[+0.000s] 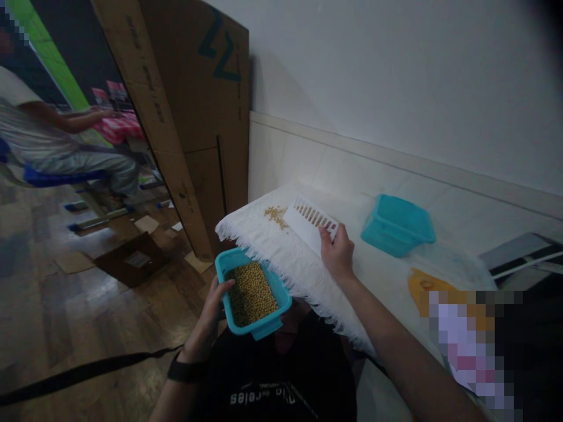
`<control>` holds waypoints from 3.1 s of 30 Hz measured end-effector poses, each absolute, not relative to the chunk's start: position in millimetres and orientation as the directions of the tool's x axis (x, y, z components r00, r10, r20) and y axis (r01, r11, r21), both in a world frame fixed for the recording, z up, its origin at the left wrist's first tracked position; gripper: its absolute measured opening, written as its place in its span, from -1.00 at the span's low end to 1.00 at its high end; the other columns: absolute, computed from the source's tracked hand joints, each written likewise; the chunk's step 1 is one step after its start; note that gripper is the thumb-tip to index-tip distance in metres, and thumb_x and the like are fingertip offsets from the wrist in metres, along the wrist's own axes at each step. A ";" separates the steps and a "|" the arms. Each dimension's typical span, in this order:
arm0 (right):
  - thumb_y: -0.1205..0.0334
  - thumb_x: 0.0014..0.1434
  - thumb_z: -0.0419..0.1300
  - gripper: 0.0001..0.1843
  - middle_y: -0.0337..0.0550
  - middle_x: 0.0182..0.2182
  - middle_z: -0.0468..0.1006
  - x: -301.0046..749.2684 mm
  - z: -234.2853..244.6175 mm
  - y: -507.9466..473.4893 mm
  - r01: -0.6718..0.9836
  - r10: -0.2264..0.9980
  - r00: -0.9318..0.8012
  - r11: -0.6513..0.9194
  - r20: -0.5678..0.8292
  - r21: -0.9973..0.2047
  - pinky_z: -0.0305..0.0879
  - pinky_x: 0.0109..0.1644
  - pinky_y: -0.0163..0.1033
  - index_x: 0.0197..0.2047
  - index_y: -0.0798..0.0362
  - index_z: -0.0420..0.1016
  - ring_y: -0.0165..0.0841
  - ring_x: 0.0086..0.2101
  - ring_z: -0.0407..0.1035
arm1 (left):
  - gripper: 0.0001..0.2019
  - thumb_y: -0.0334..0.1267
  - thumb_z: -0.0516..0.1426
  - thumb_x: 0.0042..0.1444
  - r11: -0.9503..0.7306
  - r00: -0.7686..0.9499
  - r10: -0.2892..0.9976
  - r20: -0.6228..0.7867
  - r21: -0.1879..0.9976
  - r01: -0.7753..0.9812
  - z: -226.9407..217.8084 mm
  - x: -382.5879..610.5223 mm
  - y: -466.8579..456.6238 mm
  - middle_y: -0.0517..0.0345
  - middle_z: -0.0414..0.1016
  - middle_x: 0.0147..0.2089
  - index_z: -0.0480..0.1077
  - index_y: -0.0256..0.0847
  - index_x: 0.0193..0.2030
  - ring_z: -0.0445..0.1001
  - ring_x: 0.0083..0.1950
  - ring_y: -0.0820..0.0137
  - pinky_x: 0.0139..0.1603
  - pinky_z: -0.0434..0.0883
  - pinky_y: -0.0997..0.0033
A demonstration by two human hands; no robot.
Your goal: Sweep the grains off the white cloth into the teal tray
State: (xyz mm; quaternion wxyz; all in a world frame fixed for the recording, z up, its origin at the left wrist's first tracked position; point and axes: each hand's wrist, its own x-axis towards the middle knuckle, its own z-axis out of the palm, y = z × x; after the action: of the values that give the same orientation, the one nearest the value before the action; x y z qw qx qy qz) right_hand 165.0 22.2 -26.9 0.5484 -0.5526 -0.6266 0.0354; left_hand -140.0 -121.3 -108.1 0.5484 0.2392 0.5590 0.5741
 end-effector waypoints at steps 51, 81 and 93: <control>-0.23 0.43 0.23 -0.59 -0.29 -0.55 0.53 131.9 -5.8 -26.1 0.494 0.790 -0.047 0.550 0.611 -0.674 0.31 -0.46 -0.27 -0.22 -0.06 0.52 -0.32 -0.57 0.40 | -0.15 0.13 0.39 0.12 0.286 -0.379 0.831 -0.407 0.897 -0.337 -74.7 -143.5 -104.5 -0.15 0.61 0.31 0.32 0.00 0.52 0.72 -0.02 -0.02 -0.29 0.63 0.16; -0.40 0.39 0.20 -0.47 -0.22 -0.50 0.56 159.1 -17.7 12.3 0.603 0.770 0.085 0.466 0.633 -0.648 0.33 -0.40 -0.20 -0.24 -0.09 0.42 -0.23 -0.49 0.45 | -0.10 0.01 0.42 0.10 0.292 -0.340 0.842 -0.420 0.883 -0.368 -75.4 -131.6 -115.5 -0.12 0.59 0.35 0.27 0.00 0.56 0.71 0.07 -0.02 -0.21 0.68 0.11; -0.29 0.41 0.26 -0.55 -0.17 -0.42 0.63 140.8 -12.2 -14.8 0.474 0.817 -0.026 0.518 0.577 -0.712 0.48 -0.31 -0.18 -0.18 -0.06 0.53 -0.19 -0.38 0.57 | -0.11 0.03 0.41 0.12 0.272 -0.370 0.820 -0.437 0.866 -0.420 -88.3 -132.5 -110.3 -0.07 0.62 0.25 0.25 0.05 0.58 0.71 -0.17 0.15 -0.27 0.63 0.20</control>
State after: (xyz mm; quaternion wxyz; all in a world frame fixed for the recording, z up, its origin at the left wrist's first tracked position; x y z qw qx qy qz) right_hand 140.8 -14.8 -12.2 0.5225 -0.4628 -0.6971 0.1641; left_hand -132.5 -110.3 -88.3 0.5351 0.1693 0.5912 0.5792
